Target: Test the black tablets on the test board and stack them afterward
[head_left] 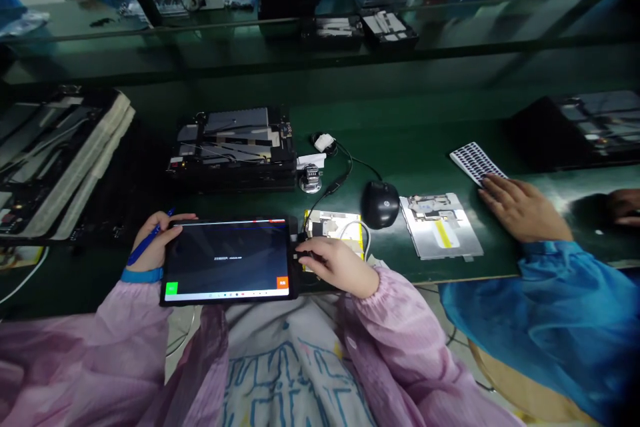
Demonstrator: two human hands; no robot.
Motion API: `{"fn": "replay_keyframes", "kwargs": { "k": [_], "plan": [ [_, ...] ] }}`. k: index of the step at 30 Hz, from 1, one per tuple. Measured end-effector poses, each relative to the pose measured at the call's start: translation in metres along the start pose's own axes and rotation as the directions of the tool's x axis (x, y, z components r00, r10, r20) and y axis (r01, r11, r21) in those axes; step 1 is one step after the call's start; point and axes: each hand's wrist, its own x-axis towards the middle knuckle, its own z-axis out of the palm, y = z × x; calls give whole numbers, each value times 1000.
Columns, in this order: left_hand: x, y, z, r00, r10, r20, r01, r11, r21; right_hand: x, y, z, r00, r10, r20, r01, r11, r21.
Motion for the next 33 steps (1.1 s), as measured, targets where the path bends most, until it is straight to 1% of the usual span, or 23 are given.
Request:
{"fn": "replay_keyframes", "kwargs": {
  "k": [6, 9, 12, 15, 18, 24, 30, 33],
  "plan": [
    [0, 1, 1, 1000, -12, -3, 11, 999, -30, -2, 14, 16, 998, -24, -61, 23, 999, -24],
    [-1, 2, 2, 1000, -18, 0, 18, 999, -38, -3, 17, 23, 992, -50, -115, 48, 999, -21],
    [-1, 3, 4, 1000, -18, 1, 18, 999, -41, -2, 17, 26, 982, -73, -172, 74, 997, -1],
    [0, 3, 5, 1000, -22, 1, 22, 998, -51, -3, 17, 25, 977, -69, -204, 78, 996, 37],
    [-1, 3, 5, 1000, -24, -1, 24, 998, -55, -3, 18, 24, 981, -52, -187, 64, 996, 56],
    [-1, 2, 4, 999, -32, -7, 32, 998, -56, -4, 17, 23, 993, 16, -120, -13, 1000, 22],
    [-1, 2, 4, 1000, -15, -9, 14, 1000, -27, -3, 15, 24, 996, 24, -87, -26, 999, -28],
    [-1, 2, 3, 1000, -5, -8, 5, 1000, -14, -3, 15, 25, 996, 34, -84, -35, 999, -18]
  ]
}}
